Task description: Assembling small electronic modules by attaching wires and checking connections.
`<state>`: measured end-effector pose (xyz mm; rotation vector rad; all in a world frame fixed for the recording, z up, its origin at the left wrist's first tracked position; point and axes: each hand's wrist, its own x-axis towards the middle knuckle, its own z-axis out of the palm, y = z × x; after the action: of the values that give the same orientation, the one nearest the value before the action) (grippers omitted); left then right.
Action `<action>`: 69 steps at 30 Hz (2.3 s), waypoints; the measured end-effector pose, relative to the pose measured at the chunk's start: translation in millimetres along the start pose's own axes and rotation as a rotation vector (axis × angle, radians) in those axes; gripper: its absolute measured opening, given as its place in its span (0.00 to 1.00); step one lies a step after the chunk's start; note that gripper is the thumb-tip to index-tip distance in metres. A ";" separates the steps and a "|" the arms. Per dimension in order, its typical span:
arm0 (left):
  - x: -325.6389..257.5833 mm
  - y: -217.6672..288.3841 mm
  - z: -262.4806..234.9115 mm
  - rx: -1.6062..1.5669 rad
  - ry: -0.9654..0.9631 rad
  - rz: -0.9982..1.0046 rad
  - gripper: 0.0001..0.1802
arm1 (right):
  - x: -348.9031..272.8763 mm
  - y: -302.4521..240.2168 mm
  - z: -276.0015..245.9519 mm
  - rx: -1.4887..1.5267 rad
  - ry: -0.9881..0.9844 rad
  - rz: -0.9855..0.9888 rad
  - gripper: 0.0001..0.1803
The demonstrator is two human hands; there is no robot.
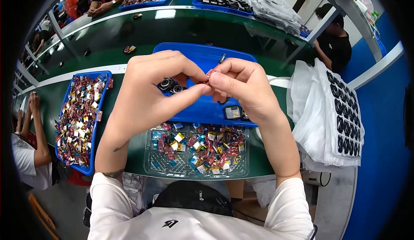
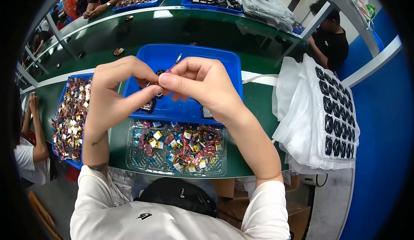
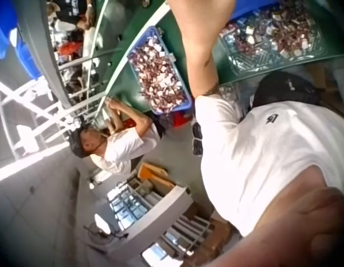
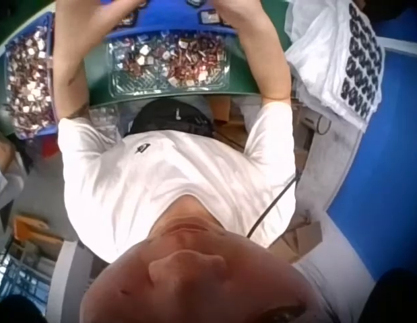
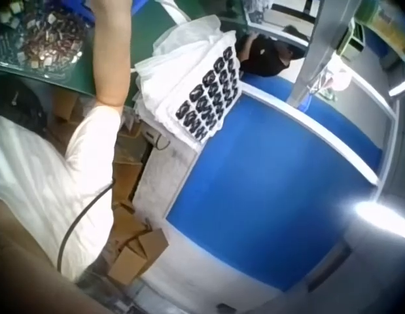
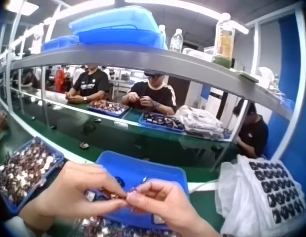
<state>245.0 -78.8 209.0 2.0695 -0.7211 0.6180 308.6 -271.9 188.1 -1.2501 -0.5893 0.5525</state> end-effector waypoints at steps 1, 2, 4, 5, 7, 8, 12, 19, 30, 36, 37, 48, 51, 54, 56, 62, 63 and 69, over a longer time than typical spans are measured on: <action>0.8 2.7 -0.6 -0.023 -0.005 -0.060 0.07 | 0.7 3.6 -0.7 -0.107 0.045 -0.130 0.16; 0.4 3.1 0.3 -0.021 -0.008 -0.055 0.07 | 0.9 7.0 -2.5 -0.214 0.092 -0.259 0.17; 0.4 1.6 1.6 -0.253 0.010 -0.242 0.05 | 2.2 6.8 -4.6 -0.256 0.132 -0.334 0.19; 0.2 0.4 2.4 -0.316 0.000 -0.281 0.04 | 1.5 7.1 -3.1 -0.323 0.101 -0.396 0.17; 1.0 -3.6 -1.3 -0.393 -0.043 -0.375 0.05 | 3.2 8.3 -7.5 -0.398 -0.030 -0.424 0.10; 1.3 -5.9 -3.2 -0.473 -0.085 -0.474 0.05 | 3.4 8.8 -8.2 -0.397 -0.029 -0.426 0.10; 4.9 -13.9 -8.5 -0.523 -0.129 -0.459 0.07 | 1.2 4.8 -7.1 -0.385 -0.003 -0.356 0.07; 3.4 -23.2 1.2 -0.300 -0.031 -0.233 0.05 | 4.1 7.7 -8.5 -0.422 0.084 -0.421 0.08; 4.7 -12.6 6.1 -0.177 -0.028 -0.321 0.10 | -0.6 2.9 -2.8 -0.385 0.094 -0.359 0.08; 5.6 -18.2 0.1 -0.324 -0.103 -0.429 0.08 | 0.9 2.8 -4.9 -0.317 0.113 -0.358 0.08; 5.1 -20.9 -0.7 -0.376 -0.077 -0.410 0.07 | 1.1 3.0 -5.1 -0.366 0.116 -0.366 0.07; 6.2 -17.6 5.6 -0.204 -0.048 -0.296 0.05 | 0.1 2.1 -4.6 -0.495 0.157 -0.374 0.07; 5.4 -24.3 4.5 -0.290 -0.120 -0.329 0.05 | -0.3 -1.0 -5.0 -0.441 0.103 -0.316 0.07; 6.2 -27.1 2.3 -0.491 -0.034 -0.400 0.06 | 0.4 -4.4 -7.8 -0.235 0.075 -0.307 0.08; 5.2 -30.5 -0.7 -0.503 -0.037 -0.409 0.07 | 2.3 -2.1 -8.6 -0.189 0.056 -0.417 0.09; 6.5 -25.8 4.2 -0.632 -0.127 -0.460 0.15 | 1.4 2.0 -2.7 -0.260 0.119 -0.417 0.09; 6.2 -25.3 4.8 -0.620 -0.167 -0.489 0.15 | 1.7 6.1 -2.7 -0.315 0.144 -0.455 0.09; 7.3 -22.4 9.4 -0.370 -0.093 -0.481 0.07 | 1.8 9.3 -1.5 -0.450 0.193 -0.509 0.08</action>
<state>266.9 -77.7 196.5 1.8345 -0.3320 0.1057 310.4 -269.6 178.9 -1.4819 -0.8610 -0.1365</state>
